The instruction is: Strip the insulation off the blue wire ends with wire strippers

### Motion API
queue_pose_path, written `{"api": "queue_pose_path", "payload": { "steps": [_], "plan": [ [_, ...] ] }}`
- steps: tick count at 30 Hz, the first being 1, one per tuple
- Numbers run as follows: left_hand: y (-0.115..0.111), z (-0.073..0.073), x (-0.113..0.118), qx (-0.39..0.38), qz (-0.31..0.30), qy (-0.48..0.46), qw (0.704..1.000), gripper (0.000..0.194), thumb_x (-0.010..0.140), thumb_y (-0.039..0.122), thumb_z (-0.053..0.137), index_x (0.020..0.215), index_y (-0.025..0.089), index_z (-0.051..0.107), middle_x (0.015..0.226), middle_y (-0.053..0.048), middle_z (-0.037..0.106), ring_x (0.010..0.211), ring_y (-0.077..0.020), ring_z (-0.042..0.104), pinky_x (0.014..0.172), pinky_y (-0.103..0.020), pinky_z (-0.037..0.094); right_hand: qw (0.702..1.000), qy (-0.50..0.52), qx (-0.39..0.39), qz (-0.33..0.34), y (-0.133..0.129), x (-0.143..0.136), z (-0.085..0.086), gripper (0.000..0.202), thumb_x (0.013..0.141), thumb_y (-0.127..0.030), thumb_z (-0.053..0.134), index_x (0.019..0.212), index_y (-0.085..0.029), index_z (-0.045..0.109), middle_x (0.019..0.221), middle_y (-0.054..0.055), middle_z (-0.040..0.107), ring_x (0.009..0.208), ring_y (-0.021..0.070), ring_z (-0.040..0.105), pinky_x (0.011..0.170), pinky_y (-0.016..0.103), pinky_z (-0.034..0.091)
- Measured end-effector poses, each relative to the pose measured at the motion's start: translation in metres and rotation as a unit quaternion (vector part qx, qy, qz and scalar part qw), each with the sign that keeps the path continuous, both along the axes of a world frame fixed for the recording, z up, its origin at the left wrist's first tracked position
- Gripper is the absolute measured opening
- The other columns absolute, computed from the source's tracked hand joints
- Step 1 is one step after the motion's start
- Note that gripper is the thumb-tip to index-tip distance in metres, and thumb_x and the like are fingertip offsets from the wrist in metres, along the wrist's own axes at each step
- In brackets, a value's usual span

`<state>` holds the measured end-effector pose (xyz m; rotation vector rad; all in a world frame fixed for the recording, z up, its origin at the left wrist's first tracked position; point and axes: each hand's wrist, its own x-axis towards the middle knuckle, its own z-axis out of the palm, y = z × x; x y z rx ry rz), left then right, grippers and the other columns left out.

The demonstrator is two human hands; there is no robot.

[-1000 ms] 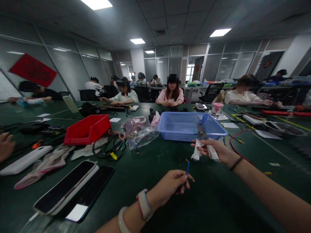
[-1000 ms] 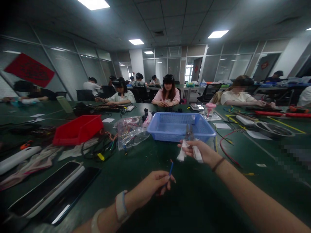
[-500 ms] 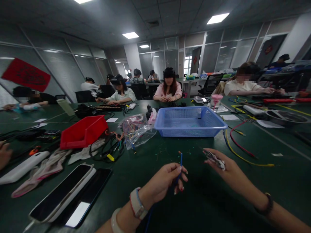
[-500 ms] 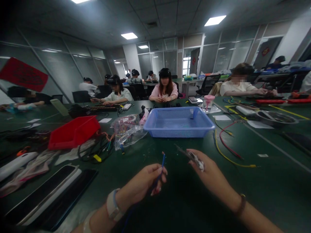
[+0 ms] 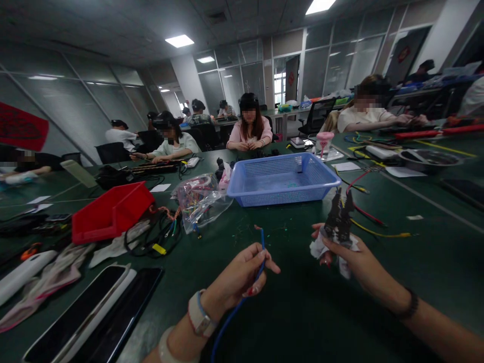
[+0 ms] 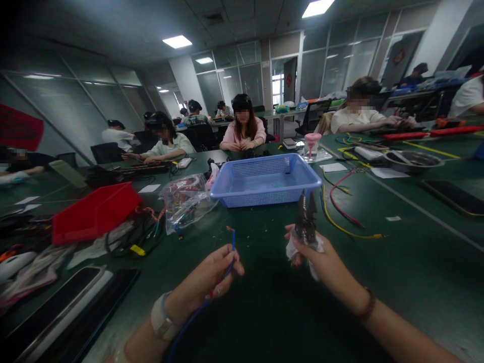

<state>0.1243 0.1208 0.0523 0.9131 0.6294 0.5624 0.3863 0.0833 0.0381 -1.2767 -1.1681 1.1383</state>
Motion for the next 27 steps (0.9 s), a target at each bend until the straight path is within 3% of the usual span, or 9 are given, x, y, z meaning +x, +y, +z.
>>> {"api": "queue_pose_path", "payload": {
  "steps": [6,12,16,18,21,24,27],
  "plan": [
    [0.000,-0.006,0.002,-0.005,-0.017,-0.023,1.000,0.025,0.087,0.038,0.061,0.089,0.016,0.047,0.070,0.000,0.065,0.029,0.0027,0.029,0.031,-0.013,0.014,0.999,-0.021,-0.003,0.039,0.000,-0.001,-0.008,0.049,0.080,-0.051,0.060,0.116,-0.019,0.051,0.100,0.008,0.061,0.060,0.0116,0.054,0.058,0.030,0.051],
    [-0.002,-0.008,0.004,0.018,-0.039,0.011,0.999,0.031,0.086,0.044,0.060,0.089,0.016,0.047,0.074,-0.004,0.068,0.030,-0.0003,0.038,0.027,-0.013,0.016,0.996,-0.080,-0.004,0.047,-0.003,0.001,-0.010,0.048,0.085,-0.051,0.054,0.120,-0.019,0.049,0.100,0.007,0.062,0.062,0.0126,0.057,0.057,0.029,0.051],
    [-0.004,-0.004,0.004,0.023,-0.051,0.026,0.998,0.031,0.087,0.044,0.059,0.090,0.016,0.047,0.079,-0.005,0.070,0.033,-0.0020,0.045,0.027,-0.012,0.022,0.979,-0.201,0.041,0.011,-0.002,0.009,-0.008,0.043,0.089,-0.046,0.048,0.122,-0.020,0.049,0.101,0.009,0.063,0.064,0.0150,0.060,0.057,0.031,0.052],
    [-0.006,-0.002,0.004,0.028,-0.047,0.038,0.998,0.030,0.087,0.044,0.059,0.090,0.016,0.047,0.080,-0.006,0.070,0.034,-0.0025,0.048,0.027,-0.012,0.024,0.946,-0.308,0.098,-0.014,-0.001,0.014,-0.004,0.036,0.089,-0.038,0.047,0.121,-0.022,0.052,0.109,0.010,0.063,0.079,0.0188,0.064,0.067,0.034,0.054],
    [-0.009,0.001,0.005,0.041,-0.041,0.047,0.997,0.031,0.087,0.044,0.059,0.089,0.016,0.047,0.080,-0.006,0.070,0.035,-0.0032,0.050,0.027,-0.012,0.024,0.865,-0.475,0.158,-0.047,-0.001,0.020,0.002,0.039,0.082,-0.018,0.049,0.120,-0.024,0.054,0.118,0.008,0.062,0.096,0.0231,0.063,0.080,0.038,0.053],
    [-0.012,0.002,0.006,0.047,-0.046,0.046,0.997,0.031,0.086,0.045,0.059,0.088,0.016,0.047,0.080,-0.006,0.071,0.034,-0.0035,0.050,0.026,-0.012,0.024,0.805,-0.566,0.163,-0.068,-0.003,0.020,0.006,0.052,0.076,-0.009,0.048,0.125,-0.024,0.050,0.125,0.007,0.060,0.094,0.0232,0.065,0.074,0.036,0.055],
    [-0.013,0.002,0.008,0.050,-0.046,0.056,0.996,0.030,0.087,0.044,0.058,0.088,0.016,0.046,0.083,-0.007,0.071,0.033,-0.0024,0.048,0.026,-0.012,0.023,0.778,-0.602,0.165,-0.073,-0.005,0.018,0.007,0.055,0.076,-0.008,0.046,0.129,-0.024,0.047,0.129,0.007,0.057,0.093,0.0229,0.066,0.071,0.035,0.056]
  ]
}}
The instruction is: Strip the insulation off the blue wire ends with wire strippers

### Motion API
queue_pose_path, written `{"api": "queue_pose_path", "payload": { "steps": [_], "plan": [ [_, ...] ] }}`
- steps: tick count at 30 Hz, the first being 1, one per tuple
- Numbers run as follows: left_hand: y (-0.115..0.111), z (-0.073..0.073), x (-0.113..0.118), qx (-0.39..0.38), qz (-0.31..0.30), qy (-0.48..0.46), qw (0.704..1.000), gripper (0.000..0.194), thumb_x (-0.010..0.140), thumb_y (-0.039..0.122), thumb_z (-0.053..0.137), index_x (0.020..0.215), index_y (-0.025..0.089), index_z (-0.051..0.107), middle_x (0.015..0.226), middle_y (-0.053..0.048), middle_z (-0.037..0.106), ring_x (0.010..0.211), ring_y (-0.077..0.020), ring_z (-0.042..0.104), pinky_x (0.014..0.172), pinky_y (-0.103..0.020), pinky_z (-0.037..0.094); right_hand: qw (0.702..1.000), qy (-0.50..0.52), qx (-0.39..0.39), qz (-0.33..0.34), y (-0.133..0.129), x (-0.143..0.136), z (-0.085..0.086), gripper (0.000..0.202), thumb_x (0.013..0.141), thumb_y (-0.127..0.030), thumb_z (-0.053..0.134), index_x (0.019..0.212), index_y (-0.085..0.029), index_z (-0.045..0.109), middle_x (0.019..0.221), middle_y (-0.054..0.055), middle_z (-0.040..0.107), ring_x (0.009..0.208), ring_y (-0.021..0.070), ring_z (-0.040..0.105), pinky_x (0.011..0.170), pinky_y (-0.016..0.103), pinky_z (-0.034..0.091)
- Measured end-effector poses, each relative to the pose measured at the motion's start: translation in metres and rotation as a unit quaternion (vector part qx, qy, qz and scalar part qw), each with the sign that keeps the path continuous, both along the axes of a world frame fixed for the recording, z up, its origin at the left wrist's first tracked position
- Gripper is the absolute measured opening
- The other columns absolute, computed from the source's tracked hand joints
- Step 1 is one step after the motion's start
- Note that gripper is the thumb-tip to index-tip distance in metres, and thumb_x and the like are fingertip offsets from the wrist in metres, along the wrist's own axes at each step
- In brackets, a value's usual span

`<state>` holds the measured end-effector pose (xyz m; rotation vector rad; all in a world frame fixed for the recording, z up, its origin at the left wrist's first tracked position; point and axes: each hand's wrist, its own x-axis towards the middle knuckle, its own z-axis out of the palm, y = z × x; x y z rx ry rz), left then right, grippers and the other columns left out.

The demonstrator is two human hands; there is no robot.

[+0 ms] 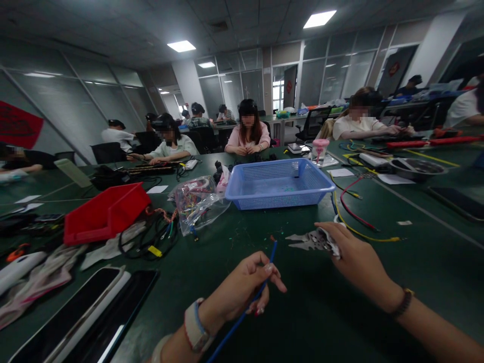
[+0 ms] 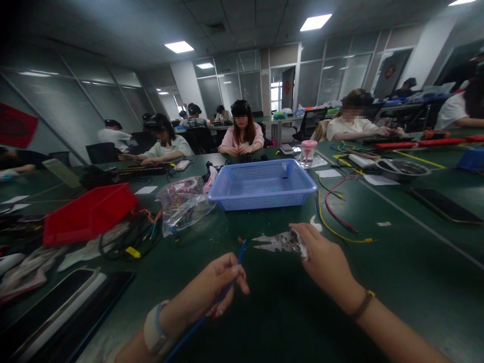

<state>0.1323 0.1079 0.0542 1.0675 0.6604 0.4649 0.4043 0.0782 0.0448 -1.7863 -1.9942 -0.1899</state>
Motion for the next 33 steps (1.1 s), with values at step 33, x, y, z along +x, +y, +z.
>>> {"api": "queue_pose_path", "payload": {
  "steps": [33],
  "plan": [
    [-0.009,-0.012,0.011,0.018,0.041,0.064,0.997,0.029,0.088,0.040,0.055,0.091,0.012,0.061,0.089,-0.006,0.070,0.041,-0.0034,0.056,0.033,-0.013,0.033,0.991,-0.133,0.002,-0.014,-0.003,-0.007,-0.003,0.052,0.075,-0.003,0.046,0.124,-0.018,0.050,0.123,0.011,0.058,0.093,0.0224,0.065,0.066,0.030,0.056]
  ]
}}
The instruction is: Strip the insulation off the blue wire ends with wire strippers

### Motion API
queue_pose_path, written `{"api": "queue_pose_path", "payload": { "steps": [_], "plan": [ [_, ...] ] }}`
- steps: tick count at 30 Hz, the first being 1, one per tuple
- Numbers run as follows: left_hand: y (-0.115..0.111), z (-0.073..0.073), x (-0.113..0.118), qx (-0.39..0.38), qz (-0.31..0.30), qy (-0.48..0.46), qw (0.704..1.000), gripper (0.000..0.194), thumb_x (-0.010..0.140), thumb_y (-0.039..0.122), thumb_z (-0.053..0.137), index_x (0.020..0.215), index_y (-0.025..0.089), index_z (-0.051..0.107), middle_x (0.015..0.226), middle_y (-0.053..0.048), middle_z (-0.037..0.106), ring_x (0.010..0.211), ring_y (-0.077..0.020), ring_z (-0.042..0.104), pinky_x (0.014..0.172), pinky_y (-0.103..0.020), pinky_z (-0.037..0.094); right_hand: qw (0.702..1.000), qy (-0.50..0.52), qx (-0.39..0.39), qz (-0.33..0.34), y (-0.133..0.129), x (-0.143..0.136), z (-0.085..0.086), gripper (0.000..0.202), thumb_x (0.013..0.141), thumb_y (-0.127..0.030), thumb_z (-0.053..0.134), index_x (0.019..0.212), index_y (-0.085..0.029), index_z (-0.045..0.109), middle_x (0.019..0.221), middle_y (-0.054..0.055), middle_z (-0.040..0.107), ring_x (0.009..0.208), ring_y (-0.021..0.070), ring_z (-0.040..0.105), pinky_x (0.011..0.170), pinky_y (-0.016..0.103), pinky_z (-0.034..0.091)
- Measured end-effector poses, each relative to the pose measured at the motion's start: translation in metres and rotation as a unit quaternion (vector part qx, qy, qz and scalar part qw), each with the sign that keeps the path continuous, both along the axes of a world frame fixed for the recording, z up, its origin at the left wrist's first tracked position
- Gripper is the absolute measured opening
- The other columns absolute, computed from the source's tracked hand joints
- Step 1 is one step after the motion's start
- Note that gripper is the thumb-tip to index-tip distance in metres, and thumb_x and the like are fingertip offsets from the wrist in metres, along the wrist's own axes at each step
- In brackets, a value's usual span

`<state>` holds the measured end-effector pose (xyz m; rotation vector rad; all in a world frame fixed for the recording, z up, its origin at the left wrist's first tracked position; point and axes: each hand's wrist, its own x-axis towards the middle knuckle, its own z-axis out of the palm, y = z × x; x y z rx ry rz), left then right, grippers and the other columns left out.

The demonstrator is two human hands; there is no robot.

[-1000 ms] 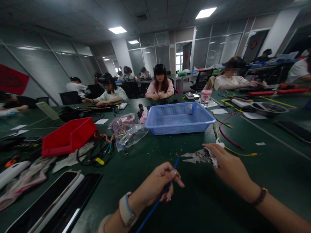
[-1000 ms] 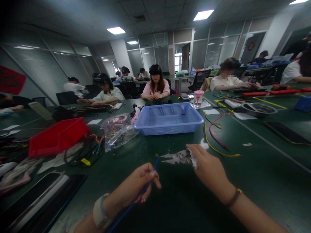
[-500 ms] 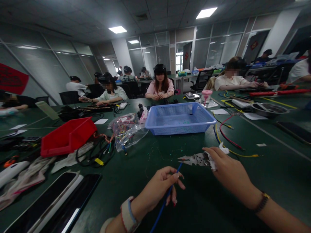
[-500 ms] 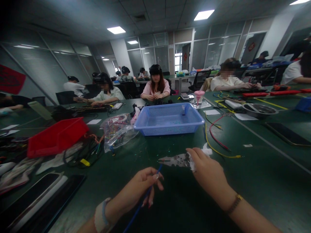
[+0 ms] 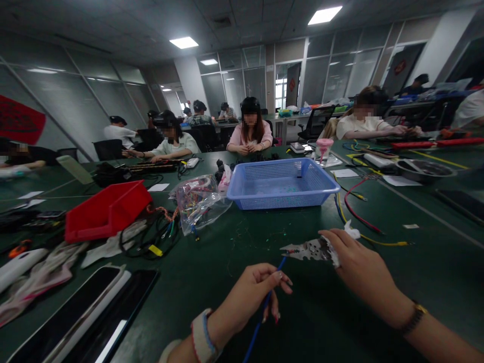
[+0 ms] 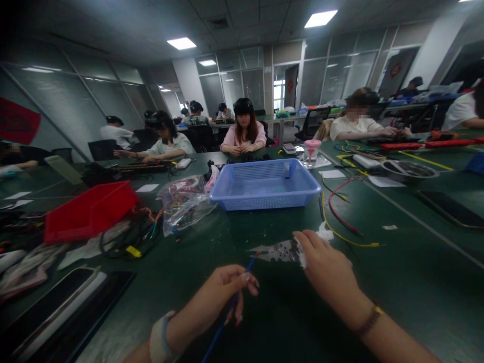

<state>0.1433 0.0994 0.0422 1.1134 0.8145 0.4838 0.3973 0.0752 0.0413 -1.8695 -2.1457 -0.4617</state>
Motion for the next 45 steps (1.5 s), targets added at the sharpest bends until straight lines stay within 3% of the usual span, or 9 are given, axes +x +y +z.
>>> {"api": "queue_pose_path", "payload": {
  "steps": [7,13,18,21,27,30,34,42,45],
  "plan": [
    [0.001,-0.001,0.000,0.022,0.011,-0.017,1.000,0.032,0.086,0.043,0.057,0.091,0.012,0.064,0.090,-0.006,0.070,0.037,-0.0015,0.050,0.032,-0.012,0.031,0.992,0.063,-0.110,-0.014,-0.004,-0.005,0.009,0.038,0.079,-0.009,0.043,0.112,-0.021,0.059,0.107,0.009,0.063,0.072,0.0188,0.064,0.061,0.030,0.050],
    [0.001,0.002,-0.002,0.084,0.013,-0.024,0.996,0.032,0.087,0.042,0.055,0.090,0.012,0.067,0.083,-0.004,0.069,0.035,-0.0002,0.043,0.034,-0.013,0.032,0.952,0.221,-0.202,0.057,-0.008,-0.008,0.018,0.027,0.089,-0.030,0.041,0.090,-0.021,0.066,0.085,0.007,0.067,0.067,0.0165,0.062,0.060,0.025,0.044],
    [0.001,0.009,-0.006,0.144,-0.013,-0.003,0.989,0.031,0.091,0.038,0.050,0.089,0.013,0.068,0.081,-0.004,0.068,0.038,-0.0006,0.043,0.035,-0.013,0.030,0.867,0.325,-0.373,0.064,-0.008,-0.006,0.015,0.038,0.087,-0.048,0.046,0.075,-0.018,0.064,0.068,0.004,0.065,0.057,0.0127,0.055,0.053,0.022,0.038],
    [0.002,0.012,-0.009,0.181,-0.025,0.008,0.983,0.030,0.092,0.037,0.049,0.093,0.013,0.067,0.079,-0.003,0.067,0.040,-0.0012,0.043,0.038,-0.013,0.031,0.832,0.339,-0.433,0.079,-0.009,-0.004,0.017,0.043,0.085,-0.053,0.049,0.070,-0.016,0.064,0.064,0.003,0.063,0.057,0.0112,0.053,0.053,0.021,0.039],
    [0.006,0.011,-0.012,0.210,-0.021,0.026,0.977,0.030,0.093,0.036,0.047,0.094,0.013,0.066,0.077,-0.003,0.066,0.042,-0.0018,0.041,0.040,-0.014,0.031,0.745,0.404,-0.525,0.068,-0.014,-0.007,0.027,0.045,0.082,-0.056,0.052,0.087,-0.013,0.066,0.075,0.004,0.067,0.044,0.0041,0.045,0.036,0.015,0.030],
    [0.010,0.005,-0.012,0.201,-0.019,0.019,0.979,0.030,0.093,0.038,0.047,0.097,0.013,0.064,0.079,-0.004,0.066,0.043,-0.0021,0.041,0.040,-0.014,0.032,0.696,0.448,-0.556,0.081,-0.015,-0.008,0.025,0.044,0.081,-0.054,0.055,0.088,-0.011,0.066,0.072,0.004,0.068,0.039,0.0016,0.041,0.032,0.012,0.026],
    [0.017,-0.004,-0.013,0.167,0.000,0.008,0.986,0.030,0.091,0.040,0.050,0.100,0.013,0.059,0.082,-0.005,0.067,0.041,-0.0025,0.042,0.040,-0.015,0.033,0.602,0.533,-0.584,0.105,-0.015,-0.011,0.017,0.044,0.080,-0.053,0.057,0.085,-0.010,0.065,0.068,0.003,0.067,0.030,-0.0006,0.034,0.026,0.013,0.020],
    [0.023,-0.011,-0.010,0.156,0.008,0.049,0.986,0.032,0.090,0.039,0.048,0.086,0.012,0.064,0.082,-0.003,0.067,0.039,-0.0012,0.041,0.039,-0.015,0.030,0.452,0.637,-0.617,0.099,-0.015,-0.025,-0.002,0.039,0.078,-0.048,0.063,0.080,-0.010,0.065,0.061,0.003,0.067,0.025,-0.0007,0.030,0.022,0.013,0.017],
    [0.024,-0.012,-0.010,0.156,0.002,0.075,0.985,0.034,0.090,0.041,0.048,0.087,0.012,0.066,0.080,-0.003,0.068,0.041,-0.0017,0.042,0.040,-0.015,0.029,0.414,0.660,-0.620,0.094,-0.016,-0.030,-0.009,0.038,0.077,-0.047,0.064,0.077,-0.010,0.065,0.061,0.003,0.068,0.023,-0.0010,0.028,0.021,0.013,0.016]
  ]
}}
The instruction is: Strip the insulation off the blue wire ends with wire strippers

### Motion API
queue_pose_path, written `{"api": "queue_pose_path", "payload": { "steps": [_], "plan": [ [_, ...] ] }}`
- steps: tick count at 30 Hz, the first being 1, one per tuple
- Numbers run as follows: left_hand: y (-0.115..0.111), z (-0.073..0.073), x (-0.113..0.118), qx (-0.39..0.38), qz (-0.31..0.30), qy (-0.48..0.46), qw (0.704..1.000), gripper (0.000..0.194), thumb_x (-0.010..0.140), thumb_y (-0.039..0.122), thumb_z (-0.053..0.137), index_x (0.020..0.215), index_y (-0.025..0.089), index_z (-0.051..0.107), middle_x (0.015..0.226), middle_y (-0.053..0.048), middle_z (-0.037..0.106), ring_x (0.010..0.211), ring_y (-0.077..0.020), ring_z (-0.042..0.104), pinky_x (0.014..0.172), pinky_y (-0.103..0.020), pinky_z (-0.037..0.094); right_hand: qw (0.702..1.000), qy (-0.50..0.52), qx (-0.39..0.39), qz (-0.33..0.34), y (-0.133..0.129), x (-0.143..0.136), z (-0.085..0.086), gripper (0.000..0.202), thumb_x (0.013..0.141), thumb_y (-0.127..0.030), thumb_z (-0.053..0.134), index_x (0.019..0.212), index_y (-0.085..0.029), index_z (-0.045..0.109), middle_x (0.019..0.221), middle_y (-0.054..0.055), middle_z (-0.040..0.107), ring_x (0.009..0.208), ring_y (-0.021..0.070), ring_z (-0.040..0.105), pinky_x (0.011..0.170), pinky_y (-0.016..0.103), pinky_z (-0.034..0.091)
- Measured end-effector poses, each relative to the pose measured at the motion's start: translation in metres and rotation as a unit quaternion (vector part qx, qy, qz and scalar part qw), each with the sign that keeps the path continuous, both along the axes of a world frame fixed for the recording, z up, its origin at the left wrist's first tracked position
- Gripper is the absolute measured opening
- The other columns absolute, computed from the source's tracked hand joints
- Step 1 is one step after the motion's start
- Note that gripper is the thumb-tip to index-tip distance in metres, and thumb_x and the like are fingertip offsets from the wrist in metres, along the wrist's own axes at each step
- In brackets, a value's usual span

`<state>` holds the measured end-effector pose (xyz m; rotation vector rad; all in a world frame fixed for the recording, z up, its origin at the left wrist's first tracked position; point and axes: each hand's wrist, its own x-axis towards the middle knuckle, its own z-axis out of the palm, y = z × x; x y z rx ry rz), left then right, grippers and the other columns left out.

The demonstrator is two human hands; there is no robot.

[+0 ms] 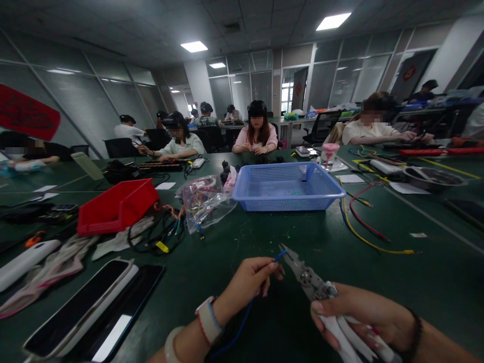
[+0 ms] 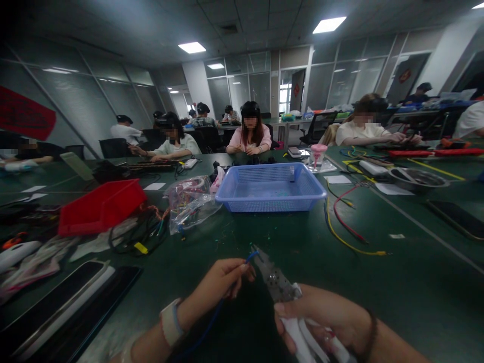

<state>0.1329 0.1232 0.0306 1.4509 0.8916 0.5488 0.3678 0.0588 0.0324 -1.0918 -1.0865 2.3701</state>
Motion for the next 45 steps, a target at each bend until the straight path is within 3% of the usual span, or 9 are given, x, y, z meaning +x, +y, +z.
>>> {"api": "queue_pose_path", "payload": {
  "steps": [9,16,19,22,27,32,38,41,45],
  "plan": [
    [0.002,-0.013,0.000,-0.013,-0.018,-0.019,1.000,0.037,0.090,0.043,0.048,0.100,0.013,0.068,0.093,-0.006,0.069,0.042,-0.0018,0.044,0.040,-0.016,0.028,0.998,0.046,-0.045,-0.005,-0.002,-0.010,-0.012,0.035,0.079,-0.044,0.061,0.077,-0.009,0.065,0.061,0.004,0.068,0.022,-0.0004,0.028,0.021,0.014,0.017],
    [-0.004,-0.003,0.004,-0.032,0.007,-0.010,0.999,0.043,0.087,0.049,0.048,0.104,0.013,0.063,0.088,-0.005,0.066,0.045,-0.0045,0.050,0.040,-0.016,0.038,0.997,0.028,-0.040,-0.057,0.000,-0.016,-0.011,0.032,0.081,-0.042,0.061,0.082,-0.011,0.065,0.062,0.001,0.067,0.026,-0.0011,0.027,0.023,0.012,0.020],
    [-0.007,0.005,0.001,-0.044,0.003,-0.022,0.999,0.040,0.085,0.043,0.054,0.113,0.014,0.055,0.093,-0.007,0.066,0.051,-0.0076,0.056,0.049,-0.022,0.048,0.996,0.035,-0.025,-0.075,0.001,-0.012,-0.006,0.031,0.081,-0.040,0.062,0.087,-0.010,0.066,0.066,0.002,0.068,0.027,-0.0020,0.028,0.025,0.012,0.022],
    [-0.007,0.012,-0.002,-0.046,-0.016,0.016,0.999,0.033,0.085,0.035,0.055,0.109,0.013,0.055,0.093,-0.008,0.066,0.052,-0.0089,0.058,0.048,-0.023,0.048,0.994,0.040,-0.032,-0.100,0.001,-0.007,0.001,0.029,0.078,-0.037,0.065,0.089,-0.010,0.066,0.069,0.002,0.069,0.028,-0.0030,0.028,0.026,0.011,0.023],
    [-0.006,0.015,-0.005,-0.032,-0.020,0.093,0.995,0.023,0.089,0.023,0.042,0.103,0.012,0.056,0.096,-0.009,0.065,0.053,-0.0088,0.057,0.045,-0.021,0.042,0.994,0.056,-0.035,-0.087,0.001,-0.007,0.001,0.035,0.073,-0.029,0.070,0.103,-0.010,0.065,0.084,0.007,0.071,0.038,0.0031,0.052,0.027,0.011,0.030],
    [-0.009,0.013,-0.005,0.085,-0.009,0.138,0.987,0.025,0.091,0.023,0.040,0.102,0.015,0.061,0.080,-0.001,0.061,0.066,-0.0112,0.052,0.059,-0.022,0.040,0.991,0.098,-0.042,-0.076,-0.003,-0.015,-0.007,0.038,0.079,-0.030,0.064,0.112,-0.011,0.060,0.098,0.012,0.069,0.060,0.0156,0.069,0.035,0.016,0.047],
    [-0.012,0.008,-0.002,0.158,0.014,0.136,0.978,0.033,0.094,0.041,0.040,0.091,0.017,0.063,0.077,0.001,0.058,0.071,-0.0133,0.049,0.065,-0.023,0.037,0.990,0.123,-0.052,-0.043,-0.004,-0.016,-0.006,0.044,0.078,-0.029,0.065,0.116,-0.011,0.057,0.105,0.014,0.066,0.065,0.0186,0.070,0.041,0.021,0.053],
    [-0.011,0.007,-0.001,0.185,0.021,0.158,0.970,0.035,0.094,0.041,0.040,0.082,0.017,0.062,0.074,0.001,0.058,0.070,-0.0138,0.051,0.064,-0.022,0.035,0.991,0.119,-0.045,-0.041,-0.003,-0.014,-0.007,0.046,0.078,-0.029,0.065,0.119,-0.011,0.055,0.107,0.015,0.065,0.067,0.0192,0.070,0.042,0.022,0.053],
    [-0.011,0.011,-0.001,0.204,0.029,0.198,0.958,0.025,0.095,0.036,0.040,0.091,0.020,0.060,0.071,0.001,0.058,0.063,-0.0134,0.051,0.057,-0.023,0.031,0.991,0.121,-0.040,-0.041,-0.002,-0.013,-0.011,0.045,0.078,-0.029,0.065,0.118,-0.012,0.055,0.106,0.014,0.066,0.067,0.0194,0.070,0.043,0.023,0.055]
  ]
}}
